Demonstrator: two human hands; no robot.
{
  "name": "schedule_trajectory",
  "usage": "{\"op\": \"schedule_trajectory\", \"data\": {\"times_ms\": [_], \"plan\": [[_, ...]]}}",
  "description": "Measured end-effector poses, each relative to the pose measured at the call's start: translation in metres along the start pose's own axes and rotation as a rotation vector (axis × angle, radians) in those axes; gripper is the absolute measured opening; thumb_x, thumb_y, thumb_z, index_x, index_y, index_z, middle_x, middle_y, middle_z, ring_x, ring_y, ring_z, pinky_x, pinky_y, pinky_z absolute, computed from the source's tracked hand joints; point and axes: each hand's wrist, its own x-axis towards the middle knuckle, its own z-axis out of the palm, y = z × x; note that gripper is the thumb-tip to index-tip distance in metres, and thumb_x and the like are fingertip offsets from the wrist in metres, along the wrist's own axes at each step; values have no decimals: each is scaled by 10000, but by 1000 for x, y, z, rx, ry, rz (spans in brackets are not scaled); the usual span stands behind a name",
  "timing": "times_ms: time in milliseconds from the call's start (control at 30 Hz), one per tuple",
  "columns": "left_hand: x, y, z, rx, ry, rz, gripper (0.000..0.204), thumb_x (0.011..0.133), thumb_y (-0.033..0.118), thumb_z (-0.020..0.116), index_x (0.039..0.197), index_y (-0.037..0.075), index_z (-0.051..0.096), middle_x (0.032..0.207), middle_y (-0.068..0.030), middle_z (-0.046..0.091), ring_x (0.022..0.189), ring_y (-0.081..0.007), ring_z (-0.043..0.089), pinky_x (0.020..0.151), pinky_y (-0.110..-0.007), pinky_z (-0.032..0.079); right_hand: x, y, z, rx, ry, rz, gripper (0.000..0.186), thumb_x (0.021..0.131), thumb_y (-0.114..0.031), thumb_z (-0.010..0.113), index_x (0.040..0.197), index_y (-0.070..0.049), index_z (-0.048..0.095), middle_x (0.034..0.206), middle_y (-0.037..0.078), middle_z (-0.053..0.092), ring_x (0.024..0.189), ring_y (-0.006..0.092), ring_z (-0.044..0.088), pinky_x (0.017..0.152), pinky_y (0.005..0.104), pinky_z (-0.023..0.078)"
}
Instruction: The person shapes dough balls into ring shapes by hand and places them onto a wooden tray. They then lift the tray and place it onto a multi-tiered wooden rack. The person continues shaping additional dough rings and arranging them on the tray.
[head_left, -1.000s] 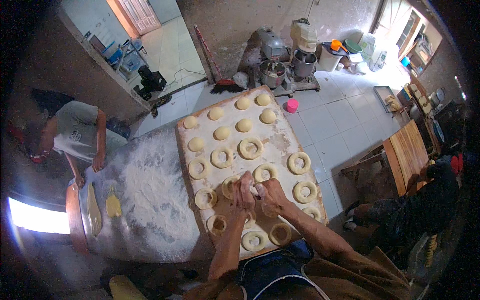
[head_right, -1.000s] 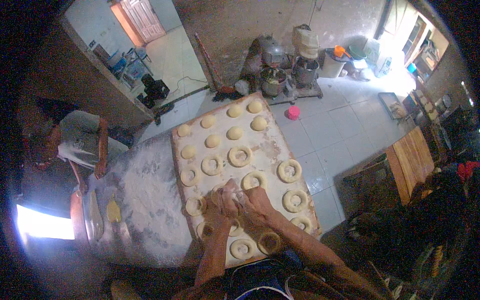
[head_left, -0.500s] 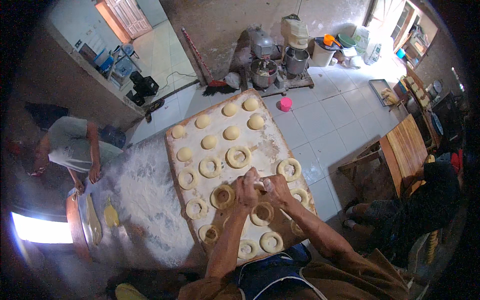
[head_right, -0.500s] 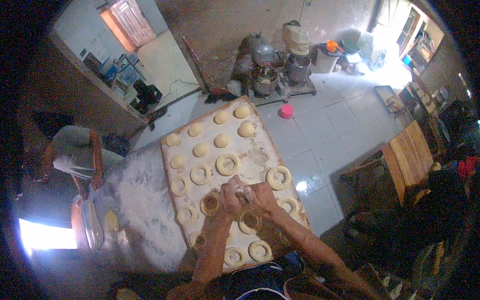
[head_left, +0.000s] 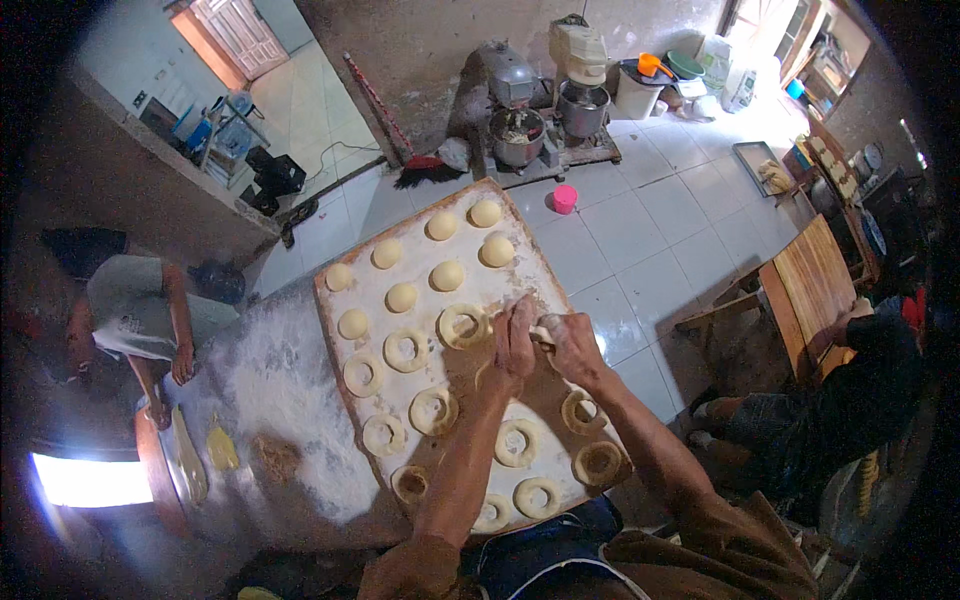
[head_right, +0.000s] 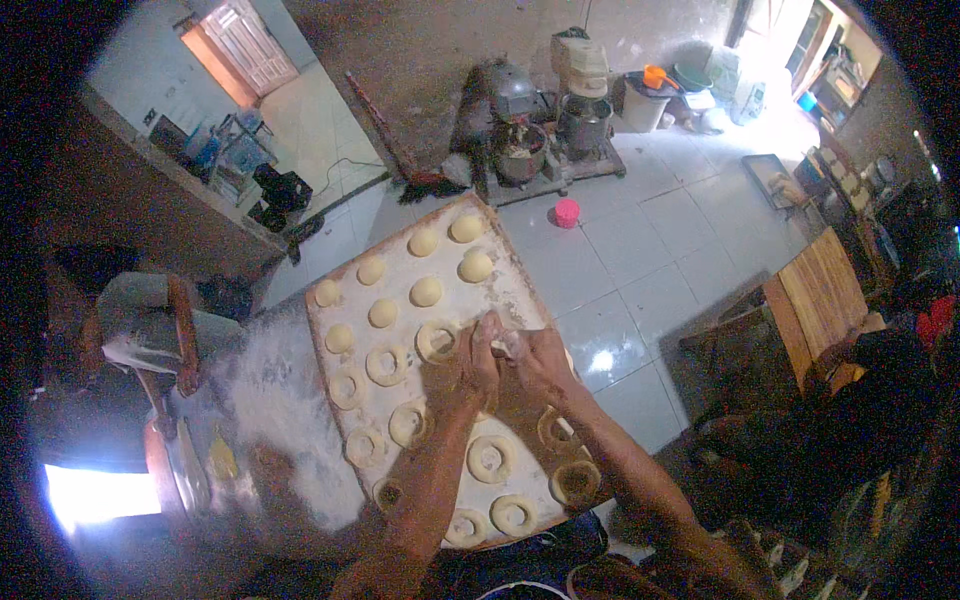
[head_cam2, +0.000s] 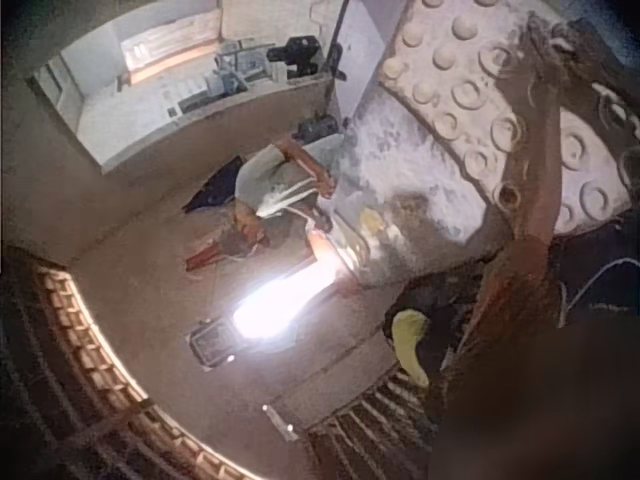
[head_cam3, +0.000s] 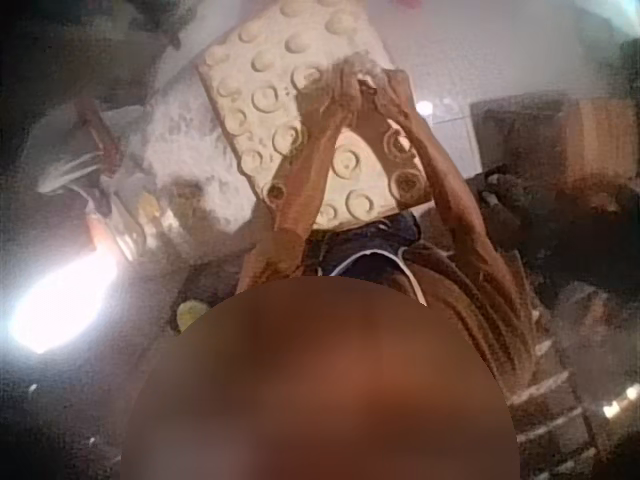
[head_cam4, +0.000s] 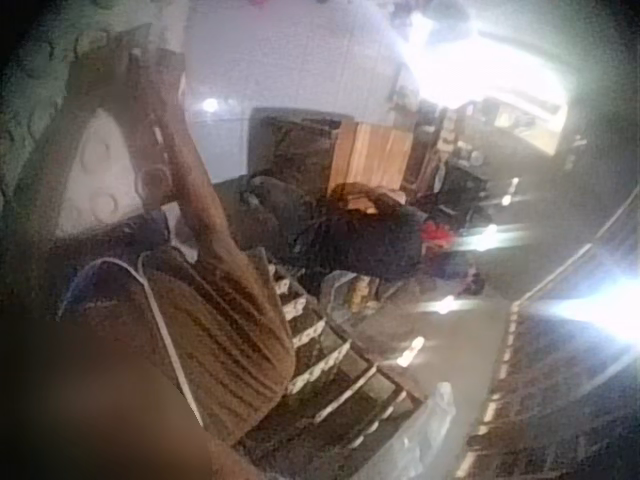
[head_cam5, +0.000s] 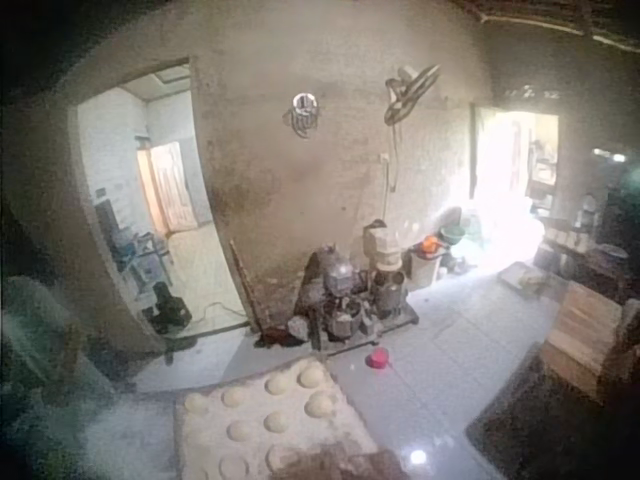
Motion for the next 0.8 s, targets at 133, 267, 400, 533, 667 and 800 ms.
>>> {"op": "schedule_trajectory", "data": {"times_ms": [133, 267, 400, 533, 667, 800], "plan": [[25, -50, -19, 498, 168, 383, 257, 893, 175, 449, 974, -53, 534, 950, -259, 551, 875, -374, 539, 766, -418, 446, 18, -18, -20, 317, -33, 48, 371, 761, -317, 683, 929, 6, 614, 813, 124, 635, 669, 216, 573, 670, 351, 469], [87, 73, -2, 436, -100, -561, 335, 868, 179, 487, 1080, -77, 528, 1028, -295, 557, 965, -438, 530, 870, -477, 419, 46, -1, -41, 109, -71, 424, 488, 729, -214, 697, 1110, 44, 535, 1023, 239, 590, 982, 319, 574, 833, 409, 454], [71, -5, -18, 879, -139, -107, 297, 849, 195, 535, 1015, -48, 573, 977, -251, 579, 938, -409, 549, 814, -466, 437, 17, 25, -27, -335, -34, 274, 716, 756, -274, 698, 1289, 49, 347, 964, 208, 554, 914, 347, 554, 780, 426, 455], [64, 7, -22, 718, -173, 40, 288, 822, 214, 588, 989, -20, 596, 961, -212, 566, 928, -383, 538, 843, -459, 427, 32, 25, -24, -380, 8, 85, 620, 731, -218, 690, 1224, 35, 413, 996, 227, 549, 949, 386, 531, 827, 446, 435], [64, 30, -28, 888, -66, 129, 338, 794, 298, 623, 997, 29, 623, 979, -172, 593, 917, -346, 563, 820, -442, 443, 91, 19, -13, -337, 80, 17, 435, 696, -156, 674, 1057, 27, 515, 1001, 236, 554, 949, 413, 513, 814, 483, 420], [74, -5, -81, 1237, 205, 62, 410, 819, 382, 580, 967, 3, 629, 1034, -217, 571, 995, -362, 530, 854, -453, 420, 127, 25, 21, -458, 4, -86, 270, 704, -123, 638, 924, 4, 546, 879, 189, 568, 905, 383, 525, 760, 487, 409]]}}
